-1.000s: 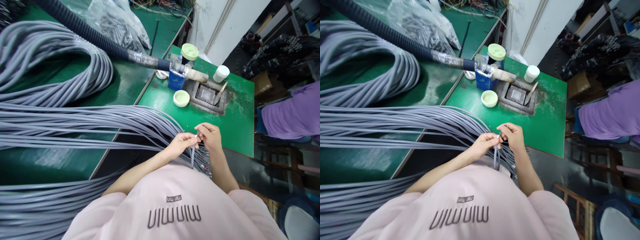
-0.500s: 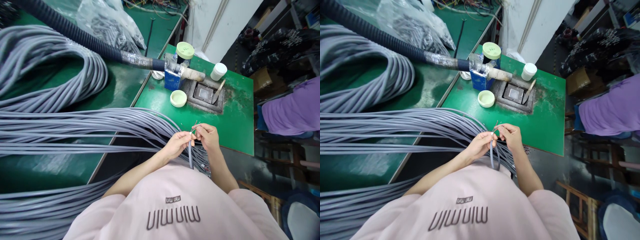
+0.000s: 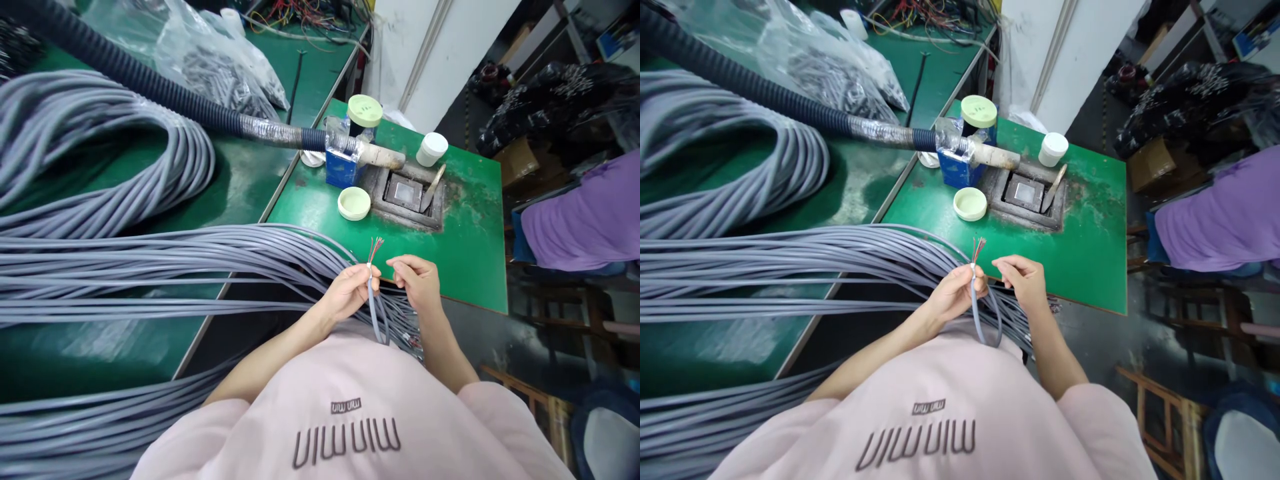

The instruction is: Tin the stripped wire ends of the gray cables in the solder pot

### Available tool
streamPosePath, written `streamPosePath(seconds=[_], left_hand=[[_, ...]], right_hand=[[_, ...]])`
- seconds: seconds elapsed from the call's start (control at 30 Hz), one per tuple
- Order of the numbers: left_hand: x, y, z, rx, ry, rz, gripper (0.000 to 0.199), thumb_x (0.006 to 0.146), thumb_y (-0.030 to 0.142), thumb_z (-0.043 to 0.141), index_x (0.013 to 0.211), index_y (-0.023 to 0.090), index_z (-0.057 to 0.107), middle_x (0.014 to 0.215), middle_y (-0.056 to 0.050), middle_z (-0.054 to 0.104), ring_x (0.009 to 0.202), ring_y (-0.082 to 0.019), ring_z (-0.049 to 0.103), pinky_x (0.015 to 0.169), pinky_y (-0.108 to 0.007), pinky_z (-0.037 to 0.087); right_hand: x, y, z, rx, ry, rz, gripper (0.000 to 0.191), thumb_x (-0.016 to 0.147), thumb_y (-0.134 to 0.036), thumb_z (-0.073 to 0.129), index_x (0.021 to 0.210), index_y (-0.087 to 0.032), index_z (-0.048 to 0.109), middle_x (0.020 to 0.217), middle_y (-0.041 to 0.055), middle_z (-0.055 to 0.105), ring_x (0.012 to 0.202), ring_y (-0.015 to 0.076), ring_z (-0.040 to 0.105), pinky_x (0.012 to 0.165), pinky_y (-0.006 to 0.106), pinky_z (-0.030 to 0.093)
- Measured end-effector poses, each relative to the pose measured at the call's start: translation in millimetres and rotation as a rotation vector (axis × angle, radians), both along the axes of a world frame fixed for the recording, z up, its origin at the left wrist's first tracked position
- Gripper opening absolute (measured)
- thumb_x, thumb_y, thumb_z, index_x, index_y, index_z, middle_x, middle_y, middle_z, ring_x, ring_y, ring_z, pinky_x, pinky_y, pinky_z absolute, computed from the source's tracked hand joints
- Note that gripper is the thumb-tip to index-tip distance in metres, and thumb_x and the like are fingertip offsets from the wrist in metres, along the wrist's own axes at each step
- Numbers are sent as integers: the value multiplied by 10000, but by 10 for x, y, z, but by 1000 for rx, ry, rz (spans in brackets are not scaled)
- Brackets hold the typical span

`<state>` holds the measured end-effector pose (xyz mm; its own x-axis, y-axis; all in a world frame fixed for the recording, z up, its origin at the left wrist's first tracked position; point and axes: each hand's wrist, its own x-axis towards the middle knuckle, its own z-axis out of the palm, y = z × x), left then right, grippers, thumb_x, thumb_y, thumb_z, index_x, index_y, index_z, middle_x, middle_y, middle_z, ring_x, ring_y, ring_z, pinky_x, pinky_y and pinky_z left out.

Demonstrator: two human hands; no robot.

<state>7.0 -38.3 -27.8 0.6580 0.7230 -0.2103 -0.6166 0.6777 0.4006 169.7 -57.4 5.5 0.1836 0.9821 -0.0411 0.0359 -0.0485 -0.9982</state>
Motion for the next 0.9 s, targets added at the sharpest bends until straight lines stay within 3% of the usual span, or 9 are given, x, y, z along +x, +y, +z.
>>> streamPosePath(seconds=[0.23,0.37,0.53,0.73,0.9], left_hand=[[17,14,21,5,73,6,348,649,401,856,782,111,718,605,-22,647,551,-88,568,582,-201,442],[26,11,26,16,83,-10,357,642,414,857,779,114,721,605,-23,649,552,-89,568,587,-203,441],[23,-7,20,51,83,-31,349,669,430,836,786,119,729,602,-26,642,560,-95,565,599,-215,426],[9,-41,16,145,17,-121,386,666,466,830,778,109,733,550,-25,602,543,-109,543,606,-245,400],[-27,-28,-16,144,6,-84,330,718,435,802,796,120,743,563,-27,610,548,-104,533,604,-242,383]], right_hand=[[-61,40,143,48,-98,11,119,805,-304,691,814,-214,768,601,-29,614,470,79,482,453,220,386],[-94,126,222,8,-117,5,137,785,-327,713,823,-204,758,567,-37,594,462,80,472,444,213,384],[-174,275,228,-30,2,41,142,754,-328,733,793,-192,731,501,-59,542,428,70,432,427,203,341],[-284,407,142,-184,194,166,129,692,-283,740,665,-174,676,439,-73,475,379,54,336,381,198,247],[-174,369,184,-85,207,111,103,734,-284,714,735,-182,708,440,-74,461,390,60,345,412,211,265]])
